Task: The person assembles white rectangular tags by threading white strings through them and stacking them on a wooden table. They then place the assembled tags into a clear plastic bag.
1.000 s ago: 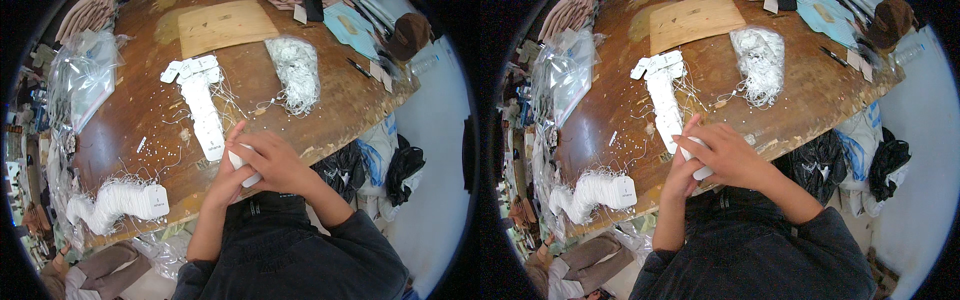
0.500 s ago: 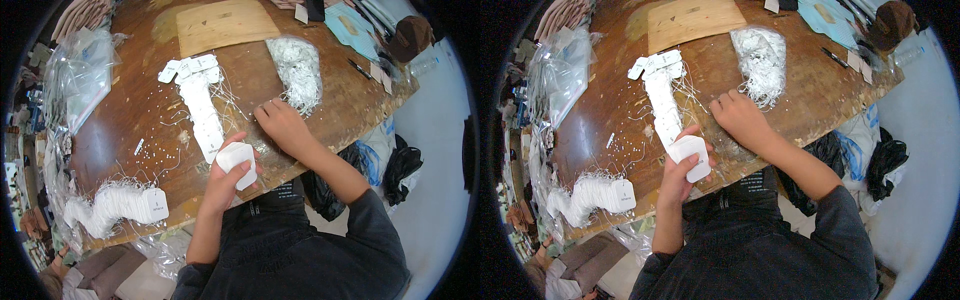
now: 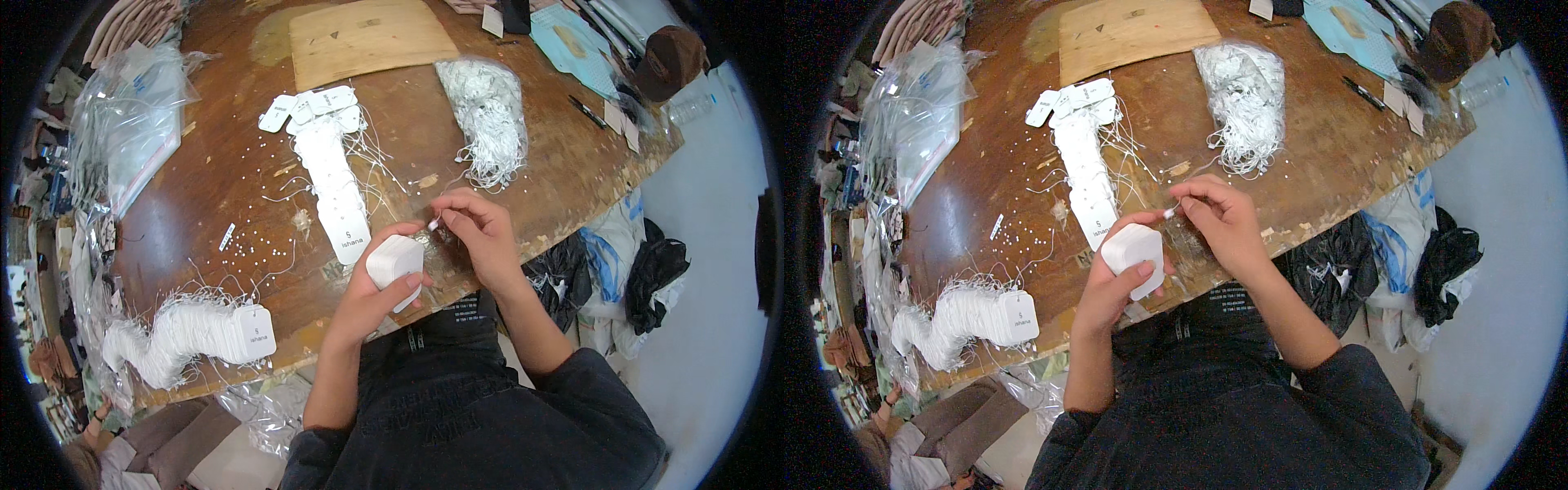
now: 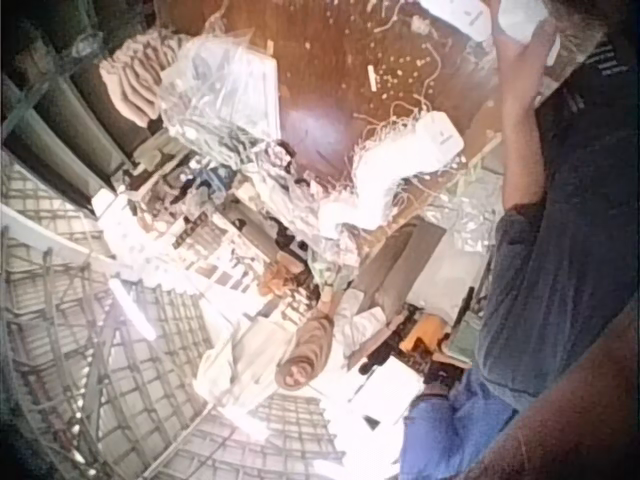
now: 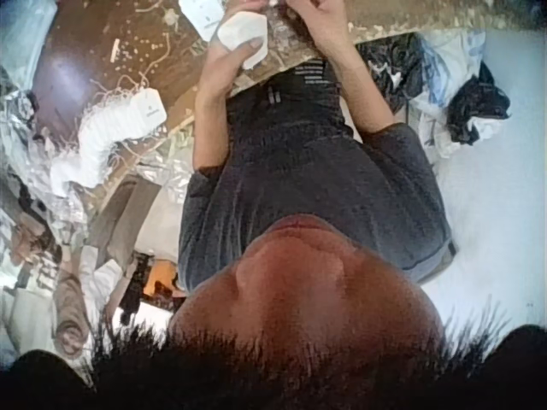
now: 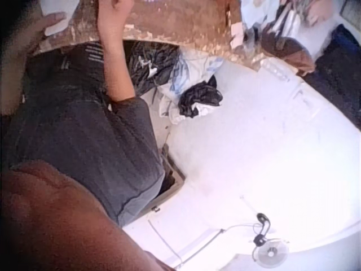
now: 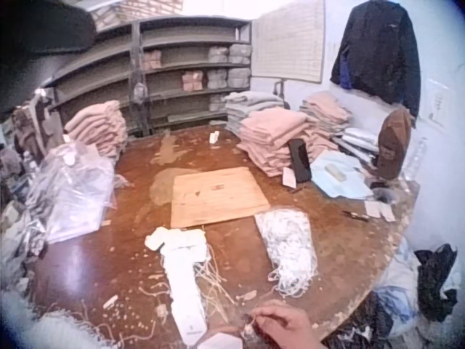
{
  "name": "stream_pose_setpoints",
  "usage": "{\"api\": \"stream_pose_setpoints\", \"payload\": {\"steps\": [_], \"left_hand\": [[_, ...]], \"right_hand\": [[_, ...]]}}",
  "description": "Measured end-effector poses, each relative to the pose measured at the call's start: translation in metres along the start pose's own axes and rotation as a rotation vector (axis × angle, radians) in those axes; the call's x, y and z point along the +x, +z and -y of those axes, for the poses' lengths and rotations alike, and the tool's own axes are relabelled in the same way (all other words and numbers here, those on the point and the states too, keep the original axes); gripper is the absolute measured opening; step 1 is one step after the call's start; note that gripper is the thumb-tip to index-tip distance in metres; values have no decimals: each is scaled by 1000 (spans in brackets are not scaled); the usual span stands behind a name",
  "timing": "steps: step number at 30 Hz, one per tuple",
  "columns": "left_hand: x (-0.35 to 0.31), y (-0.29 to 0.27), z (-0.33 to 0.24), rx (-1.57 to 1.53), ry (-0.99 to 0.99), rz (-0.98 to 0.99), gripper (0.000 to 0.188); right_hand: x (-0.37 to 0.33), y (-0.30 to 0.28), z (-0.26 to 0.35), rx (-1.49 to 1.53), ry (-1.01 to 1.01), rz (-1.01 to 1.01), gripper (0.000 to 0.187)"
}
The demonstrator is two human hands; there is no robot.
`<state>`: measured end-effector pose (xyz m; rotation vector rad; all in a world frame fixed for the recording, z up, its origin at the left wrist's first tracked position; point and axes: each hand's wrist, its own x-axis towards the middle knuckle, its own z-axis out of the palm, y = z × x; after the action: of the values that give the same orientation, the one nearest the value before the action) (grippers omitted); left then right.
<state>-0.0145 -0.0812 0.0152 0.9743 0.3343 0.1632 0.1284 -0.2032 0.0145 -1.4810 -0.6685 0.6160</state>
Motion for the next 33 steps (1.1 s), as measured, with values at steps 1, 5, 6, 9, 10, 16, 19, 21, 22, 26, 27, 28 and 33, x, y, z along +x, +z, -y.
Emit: {"api": "stream_pose_setpoints", "payload": {"steps": [1, 5, 6, 9, 10, 16, 19, 21, 22, 26, 27, 28, 33], "left_hand": [[0, 0, 1, 15, 6, 16, 57], [-6, -2, 1, 47, 6, 92, 54], [-8, -4, 1, 38, -10, 121, 52], [-10, -7, 2, -49, -69, 177, 50], [-10, -8, 4, -91, -90, 190, 51], [-19, -6, 12, -11, -80, 209, 50], [-29, -7, 13, 43, -72, 213, 52], [-35, -9, 13, 11, -58, 154, 59], [-37, -10, 14, -6, -48, 136, 64], [-37, -12, 14, -96, -16, 21, 67], [-37, -11, 15, -116, 33, -104, 68], [-38, -10, 16, -134, 92, -200, 69], [-43, -14, 12, -309, 158, -300, 60]], "right_hand": [[-5, 3, 1, -53, -60, -15, 18], [-11, 10, 8, -137, -149, -8, 18], [-11, 10, 9, -212, -184, 3, 17], [-14, 14, 8, -280, -292, 42, 21], [-18, 16, 6, -283, -317, 50, 22], [-32, 28, -1, 593, 246, -36, 24], [-5, 11, 1, 890, 92, -160, 20], [8, 0, 4, 954, 15, -269, 18], [13, -5, 7, 961, -23, -313, 17], [12, 0, 17, 879, -184, -394, 17], [8, 2, 21, 801, -199, -377, 17], [2, 7, 24, 728, -208, -365, 17], [-32, 50, 18, 251, 20, -124, 7]]}}
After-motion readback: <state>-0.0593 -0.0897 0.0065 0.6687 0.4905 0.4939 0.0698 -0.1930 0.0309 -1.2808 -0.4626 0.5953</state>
